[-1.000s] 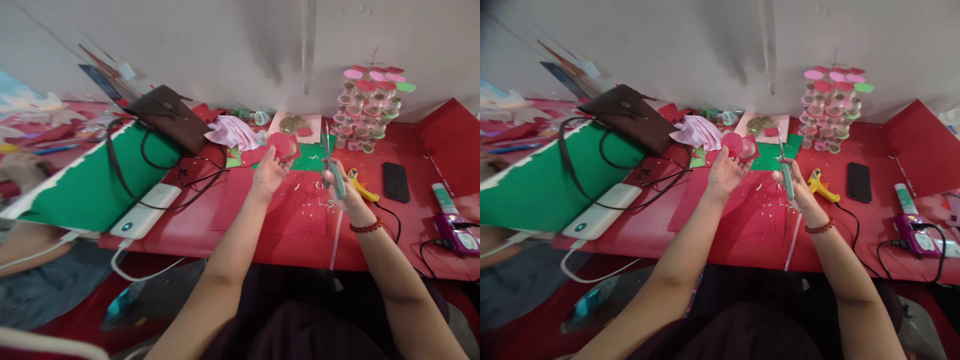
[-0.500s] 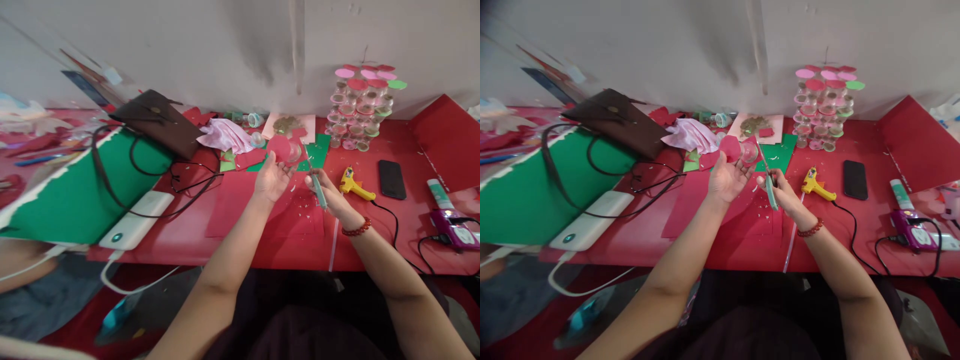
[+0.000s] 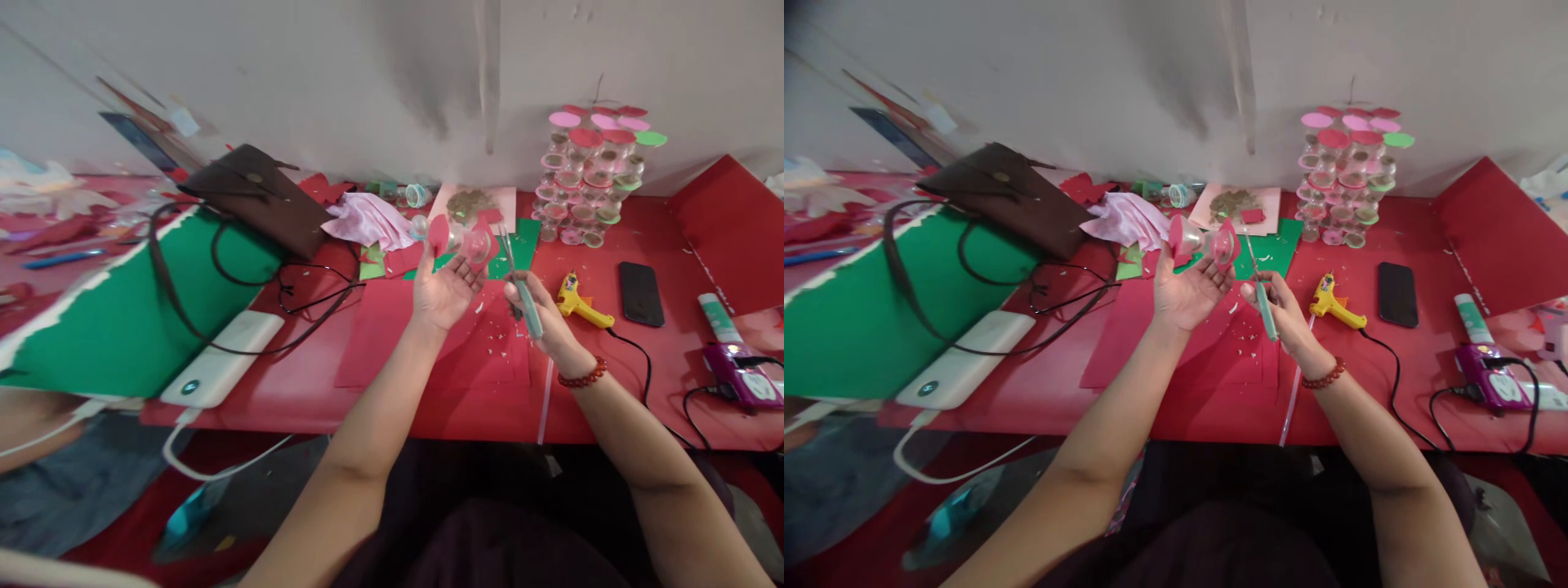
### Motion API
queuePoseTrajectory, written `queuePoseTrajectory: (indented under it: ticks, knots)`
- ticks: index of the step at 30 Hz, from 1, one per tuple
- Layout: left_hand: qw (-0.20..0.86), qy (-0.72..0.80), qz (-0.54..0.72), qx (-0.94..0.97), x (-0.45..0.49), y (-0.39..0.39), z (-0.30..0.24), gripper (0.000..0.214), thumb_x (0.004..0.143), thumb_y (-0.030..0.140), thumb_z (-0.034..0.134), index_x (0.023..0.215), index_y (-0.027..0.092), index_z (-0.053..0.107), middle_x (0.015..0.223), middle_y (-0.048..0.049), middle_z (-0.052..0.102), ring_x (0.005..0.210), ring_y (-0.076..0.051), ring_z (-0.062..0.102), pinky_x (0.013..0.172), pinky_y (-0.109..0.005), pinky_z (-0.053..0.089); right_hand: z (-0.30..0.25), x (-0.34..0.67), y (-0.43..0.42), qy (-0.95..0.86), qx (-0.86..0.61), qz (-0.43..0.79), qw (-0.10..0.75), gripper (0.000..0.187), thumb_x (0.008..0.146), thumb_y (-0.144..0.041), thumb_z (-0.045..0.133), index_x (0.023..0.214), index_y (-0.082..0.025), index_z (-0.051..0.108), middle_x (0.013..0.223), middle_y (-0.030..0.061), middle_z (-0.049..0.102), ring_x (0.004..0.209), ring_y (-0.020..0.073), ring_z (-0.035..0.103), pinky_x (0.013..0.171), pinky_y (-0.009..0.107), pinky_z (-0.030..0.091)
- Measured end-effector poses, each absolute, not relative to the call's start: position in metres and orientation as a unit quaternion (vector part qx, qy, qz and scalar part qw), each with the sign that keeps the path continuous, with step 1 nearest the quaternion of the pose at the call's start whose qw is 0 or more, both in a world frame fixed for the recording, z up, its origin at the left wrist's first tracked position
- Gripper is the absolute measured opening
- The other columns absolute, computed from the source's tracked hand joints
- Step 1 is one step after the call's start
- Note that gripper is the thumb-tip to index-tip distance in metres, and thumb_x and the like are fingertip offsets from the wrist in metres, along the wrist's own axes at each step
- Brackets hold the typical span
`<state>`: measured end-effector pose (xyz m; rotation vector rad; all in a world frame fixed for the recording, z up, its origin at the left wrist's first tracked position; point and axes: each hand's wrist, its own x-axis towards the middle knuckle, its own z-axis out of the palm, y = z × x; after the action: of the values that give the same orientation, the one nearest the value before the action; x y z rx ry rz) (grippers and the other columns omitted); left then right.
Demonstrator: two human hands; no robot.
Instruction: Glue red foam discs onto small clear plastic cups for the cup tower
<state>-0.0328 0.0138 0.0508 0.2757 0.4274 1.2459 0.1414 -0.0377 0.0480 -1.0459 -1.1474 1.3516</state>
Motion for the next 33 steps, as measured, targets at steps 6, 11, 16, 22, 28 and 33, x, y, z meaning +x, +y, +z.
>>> queuePoseTrajectory:
  ticks: [6,11,16,22,28,33]
  knots:
    - [0.794,0.219,0.547,0.151,-0.025,0.007,0.051,0.044,0.092,0.057,0.062,0.104,0.017,0.072,0.086,-0.0073,0.077,0.085,-0.021,0.075,0.088,-0.035,0.058,0.045,0.142,-0.032,-0.427,-0.392,0.493,0.649,0.053,0.067,-0.038,0.09,0.103,-0.031,0.052,0.088,-0.0046,0.063,0.073,0.0116,0.058,0.066,0.028,0.049]
    - [0.815,0.223,0.506,0.173,-0.013,-0.003,0.051,0.039,0.094,0.054,0.058,0.1,0.018,0.072,0.089,-0.007,0.077,0.085,-0.02,0.074,0.082,-0.033,0.059,0.04,0.151,-0.025,-0.425,-0.361,0.455,0.694,0.047,0.071,-0.029,0.085,0.102,-0.031,0.05,0.083,-0.0064,0.058,0.066,0.0097,0.056,0.063,0.027,0.051]
    - [0.821,0.219,0.495,0.18,-0.012,-0.005,0.051,0.043,0.094,0.059,0.056,0.1,0.019,0.072,0.092,-0.0079,0.077,0.091,-0.023,0.075,0.085,-0.037,0.058,0.037,0.155,-0.024,-0.437,-0.371,0.447,0.687,0.039,0.077,-0.031,0.08,0.1,-0.031,0.048,0.079,-0.0067,0.052,0.059,0.0091,0.049,0.05,0.025,0.043]
    - [0.818,0.228,0.506,0.155,-0.015,-0.001,0.052,0.051,0.095,0.064,0.052,0.102,0.017,0.07,0.091,-0.008,0.077,0.089,-0.021,0.074,0.086,-0.038,0.057,0.044,0.152,-0.025,-0.417,-0.389,0.479,0.668,0.043,0.074,-0.04,0.083,0.1,-0.031,0.049,0.075,-0.0071,0.053,0.058,0.0104,0.05,0.049,0.026,0.041]
    - [0.75,0.222,0.606,0.147,-0.032,0.01,0.056,0.044,0.098,0.06,0.051,0.096,0.02,0.07,0.088,-0.005,0.076,0.091,-0.018,0.073,0.094,-0.034,0.056,0.046,0.145,-0.033,-0.462,-0.403,0.532,0.584,0.043,0.077,-0.046,0.079,0.103,-0.029,0.05,0.08,-0.0068,0.05,0.065,0.0099,0.046,0.06,0.026,0.042]
    - [0.731,0.22,0.623,0.171,-0.026,0.007,0.055,0.028,0.094,0.049,0.064,0.093,0.021,0.069,0.091,-0.0042,0.077,0.1,-0.019,0.074,0.099,-0.036,0.056,0.049,0.14,-0.043,-0.514,-0.431,0.566,0.479,0.048,0.073,-0.047,0.083,0.101,-0.028,0.05,0.083,-0.0061,0.047,0.072,0.0113,0.043,0.064,0.026,0.04]
